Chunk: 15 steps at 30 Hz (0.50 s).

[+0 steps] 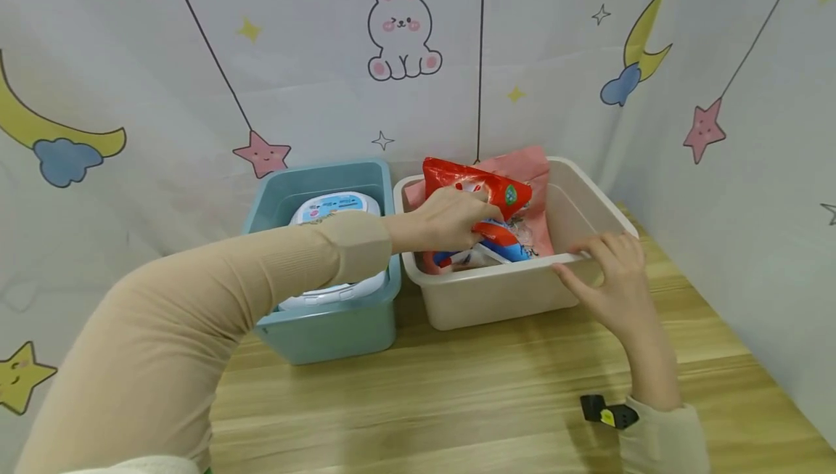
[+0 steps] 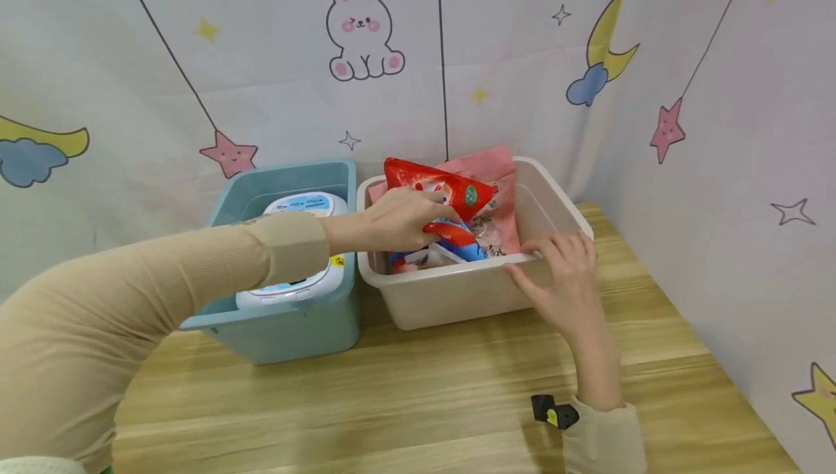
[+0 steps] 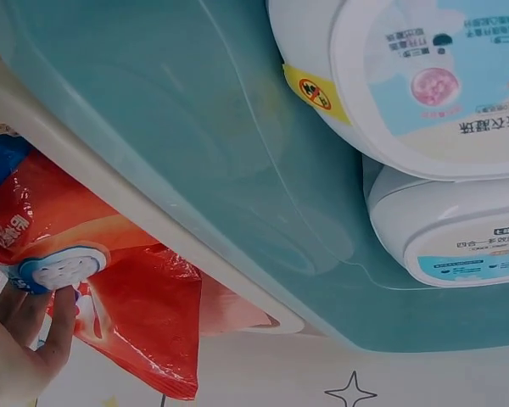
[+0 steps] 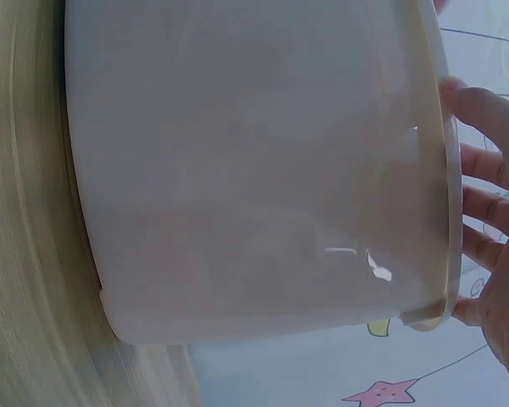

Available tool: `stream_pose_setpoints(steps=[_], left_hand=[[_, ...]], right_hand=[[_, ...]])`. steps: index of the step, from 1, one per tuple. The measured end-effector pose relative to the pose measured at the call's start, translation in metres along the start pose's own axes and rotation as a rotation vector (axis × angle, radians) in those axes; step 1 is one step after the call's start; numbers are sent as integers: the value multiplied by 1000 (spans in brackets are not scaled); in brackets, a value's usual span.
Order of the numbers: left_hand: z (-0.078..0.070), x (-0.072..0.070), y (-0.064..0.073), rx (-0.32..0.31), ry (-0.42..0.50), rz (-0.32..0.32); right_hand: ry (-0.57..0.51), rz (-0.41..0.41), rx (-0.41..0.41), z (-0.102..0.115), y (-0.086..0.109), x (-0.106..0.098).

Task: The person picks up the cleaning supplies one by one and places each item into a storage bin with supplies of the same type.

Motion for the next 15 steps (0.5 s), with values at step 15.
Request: stream_pose_setpoints(steps=[15], left_hand=[[2,15,-12,-4,12,138]], right_hand=[[4,-9,-14,0,0,0]])
Point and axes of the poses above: each hand's wrist, its own y-axis away from the middle knuckle, its own x-axis out of the palm, z = x × y, the point moved 5 cm from there along -y, towards the middle knuckle, and after that the axes turned 1 degree about -z, right-handed, at the moved point
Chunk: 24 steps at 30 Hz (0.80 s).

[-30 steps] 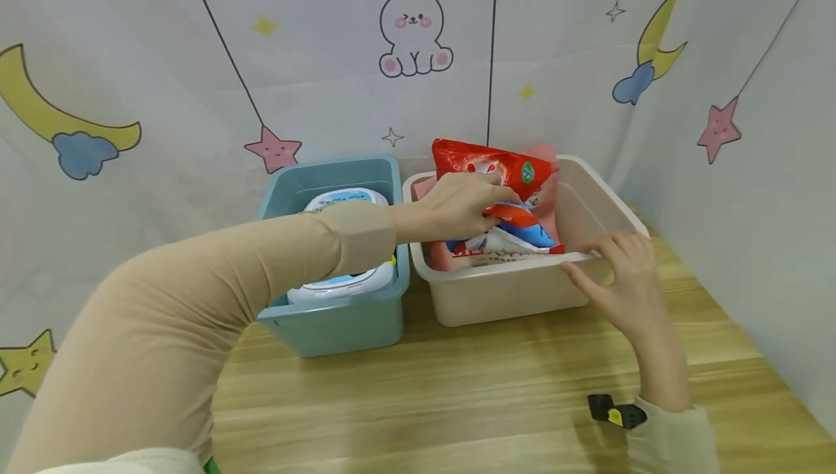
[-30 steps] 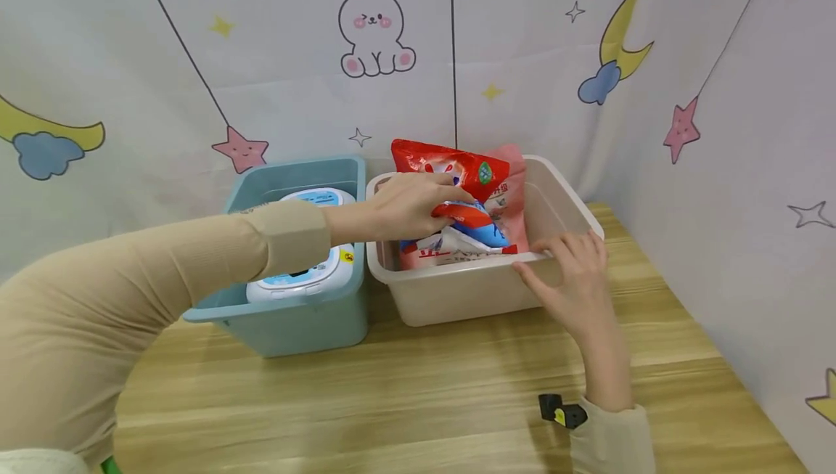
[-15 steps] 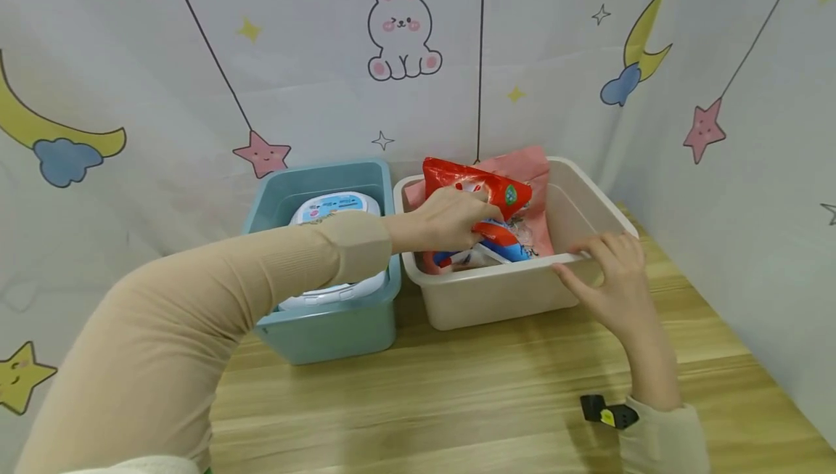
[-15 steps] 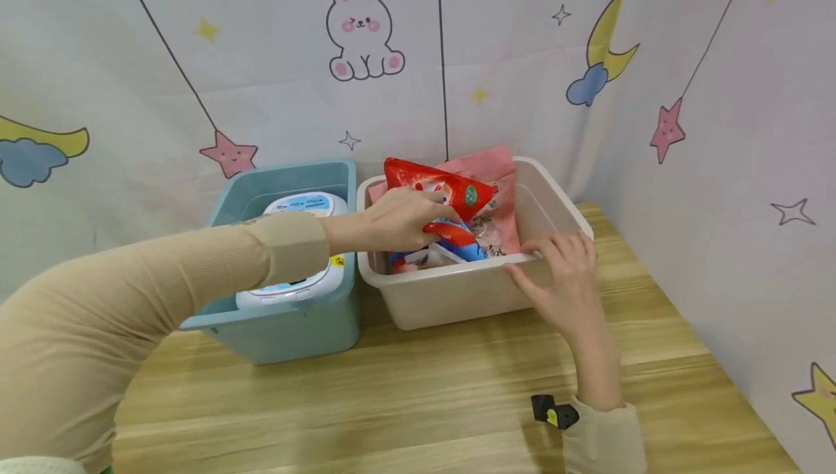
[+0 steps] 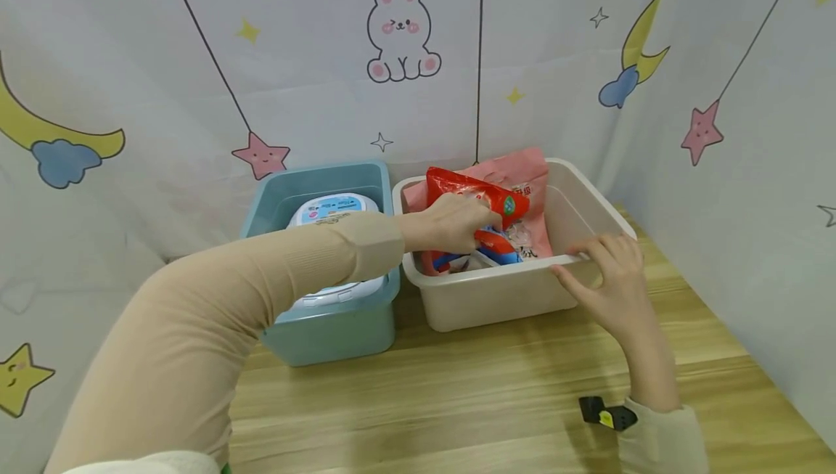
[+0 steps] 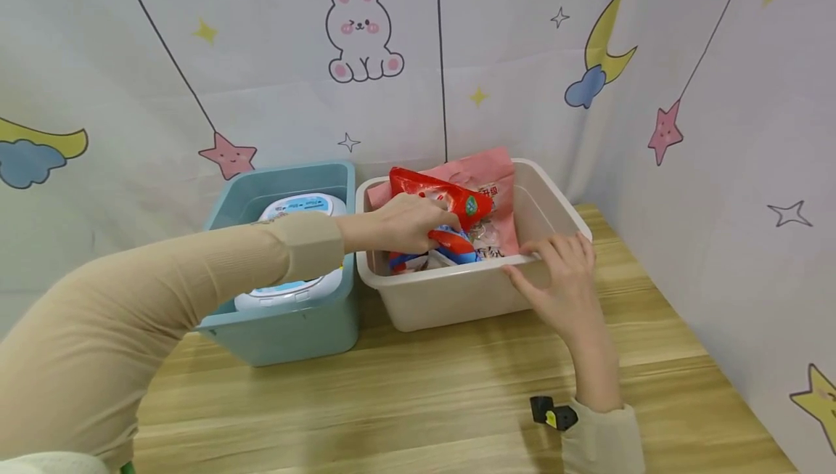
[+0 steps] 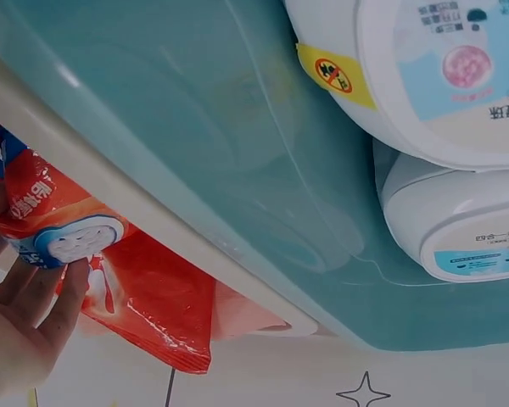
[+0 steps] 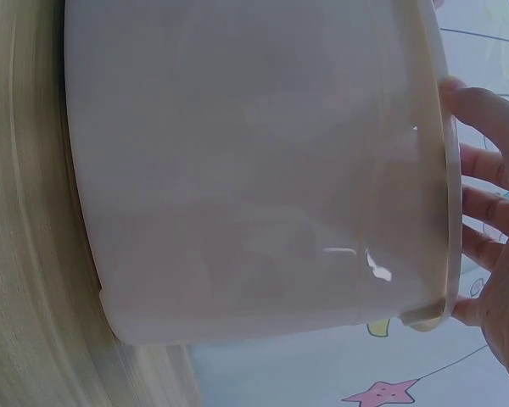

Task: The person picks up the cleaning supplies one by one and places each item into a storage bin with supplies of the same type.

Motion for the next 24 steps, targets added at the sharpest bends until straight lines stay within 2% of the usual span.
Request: stream_pose_setpoints(steps=[7,13,19,24], left_hand=[[-2,8,-4,13,-9,53],[-3,11,-6,19,-16,62],[-4,15,-4,12,14,100],[-4,17,-2,0,-1,128]], right_hand=[[-4,-2,4,1,0,0],[-3,-3,0,1,0,0],[-11,-16,-14,1,0,0],[-8,-20,-12,1,1,0]])
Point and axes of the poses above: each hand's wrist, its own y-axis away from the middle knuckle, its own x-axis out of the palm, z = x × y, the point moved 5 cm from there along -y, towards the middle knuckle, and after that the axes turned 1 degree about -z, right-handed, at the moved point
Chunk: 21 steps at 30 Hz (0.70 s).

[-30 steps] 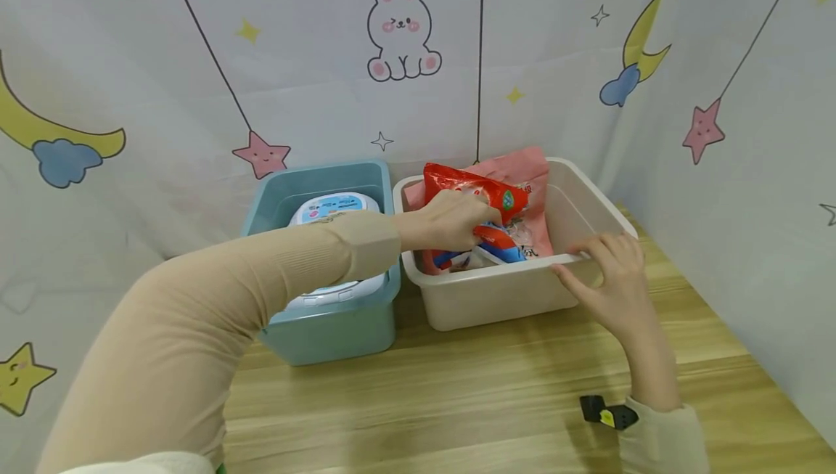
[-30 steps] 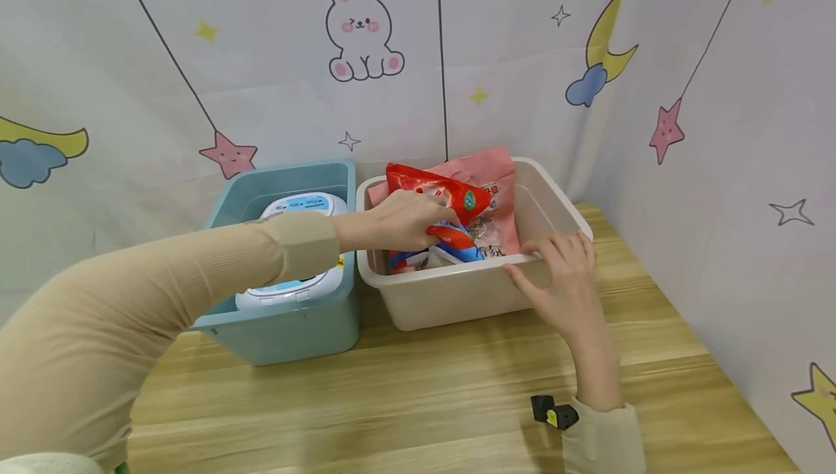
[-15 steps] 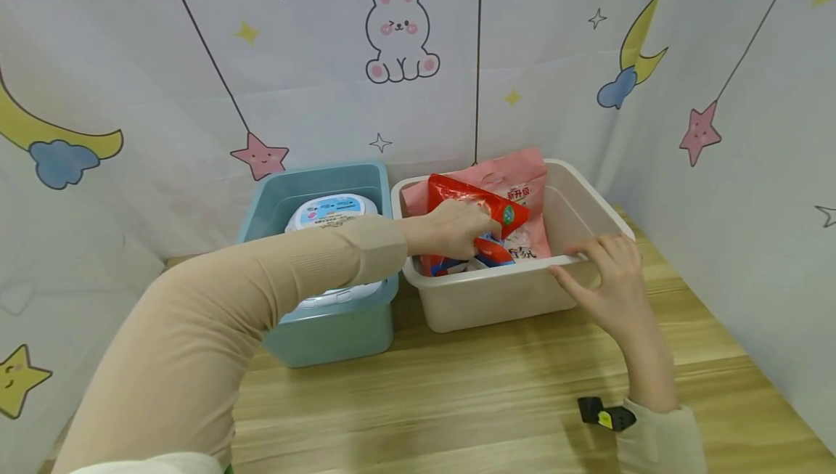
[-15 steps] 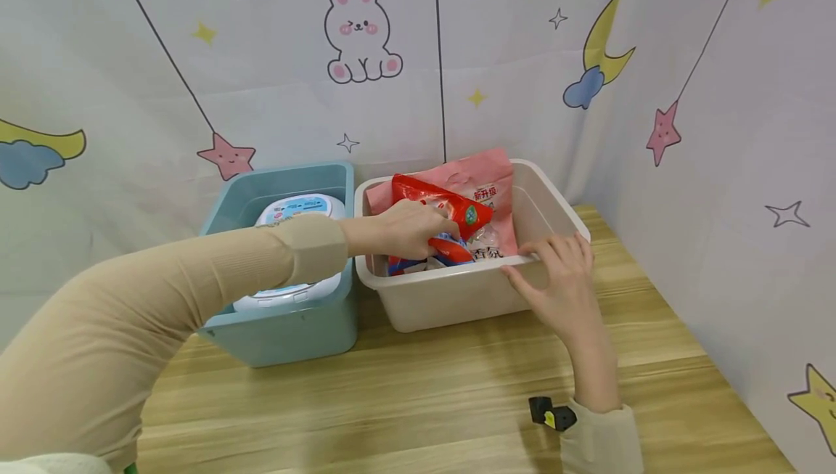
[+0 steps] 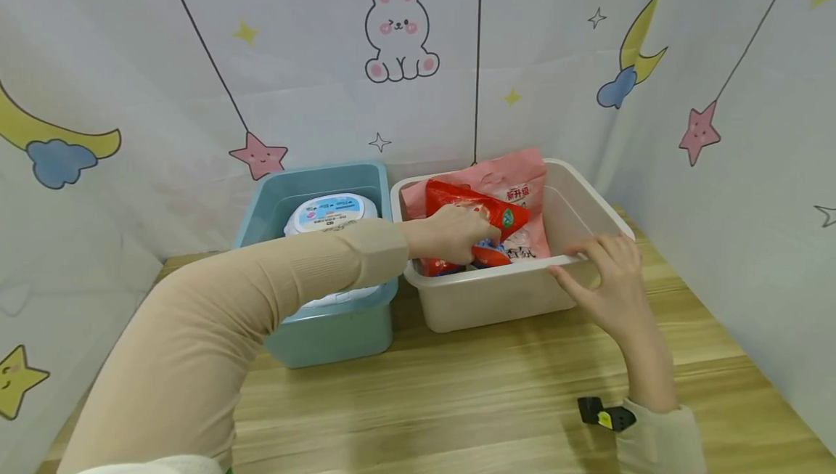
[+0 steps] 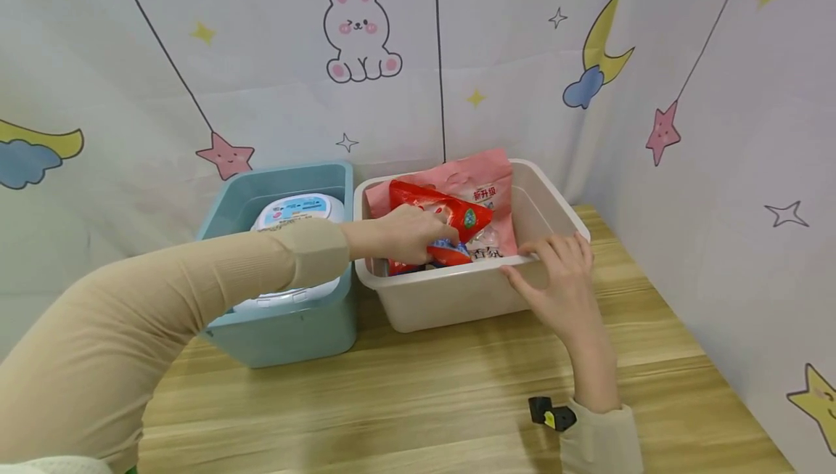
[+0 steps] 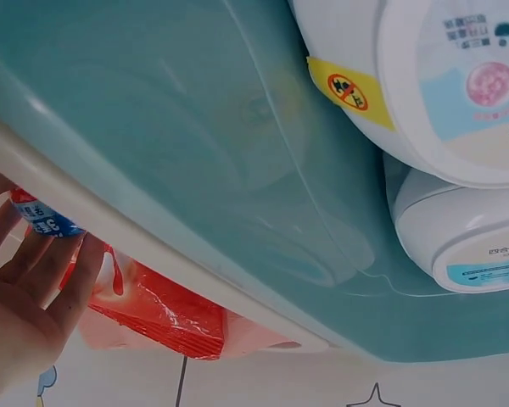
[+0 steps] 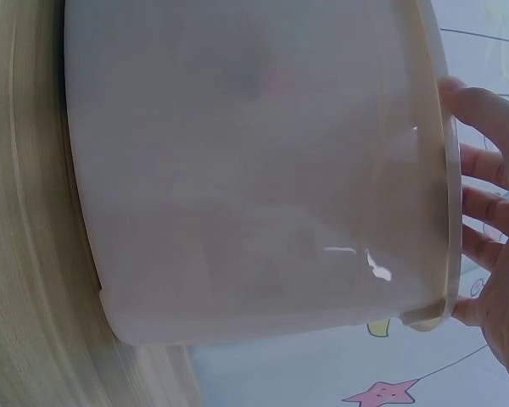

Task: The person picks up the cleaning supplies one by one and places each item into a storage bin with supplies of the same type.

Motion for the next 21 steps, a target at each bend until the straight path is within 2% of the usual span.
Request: stream_pose_setpoints(steps=[13,21], left_hand=[[2,3,11,-13,-30,54],[12,-6,20,-68,-25,-10]], right_hand=[[8,26,7,1,-3,0],[18,23,13,1,-3,0]])
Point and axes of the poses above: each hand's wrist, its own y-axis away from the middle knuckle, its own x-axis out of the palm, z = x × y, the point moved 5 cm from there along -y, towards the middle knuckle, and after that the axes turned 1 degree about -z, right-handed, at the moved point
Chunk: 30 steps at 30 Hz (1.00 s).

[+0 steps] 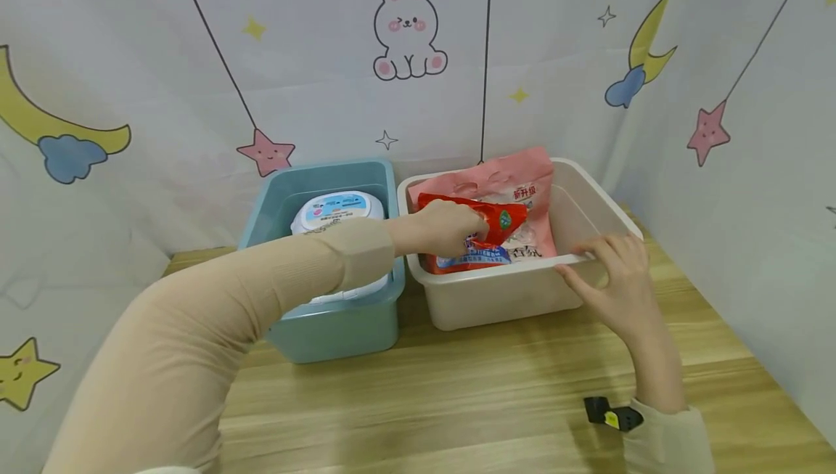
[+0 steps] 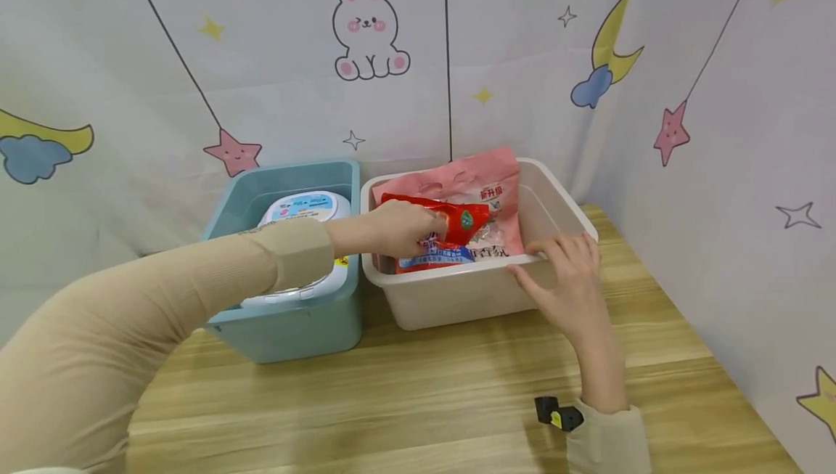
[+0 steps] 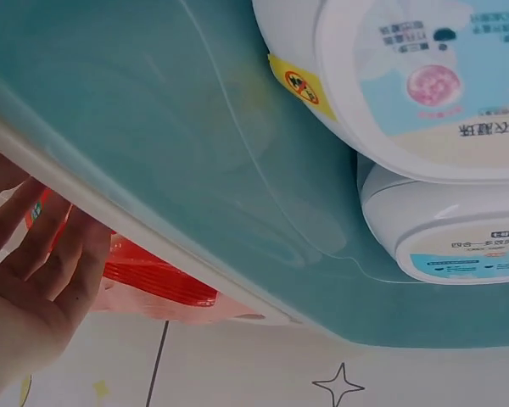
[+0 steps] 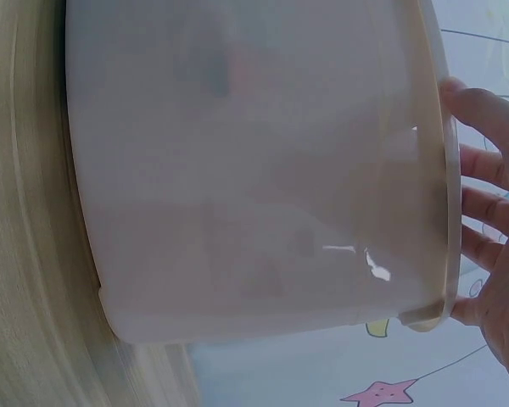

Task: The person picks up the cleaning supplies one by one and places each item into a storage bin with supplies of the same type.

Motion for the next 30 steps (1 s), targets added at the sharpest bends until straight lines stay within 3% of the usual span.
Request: stream_pose_setpoints(steps=[13,21,30], left_hand=[[0,4,26,-38,50,-62],[-1,10,42,-92,84,-108],[-6,1,55,-57,81,-204]], right_hand=[[2,54,17,4,1,-1],[52,222,101,9,-7,2],[92,388,57,19,-19,10]])
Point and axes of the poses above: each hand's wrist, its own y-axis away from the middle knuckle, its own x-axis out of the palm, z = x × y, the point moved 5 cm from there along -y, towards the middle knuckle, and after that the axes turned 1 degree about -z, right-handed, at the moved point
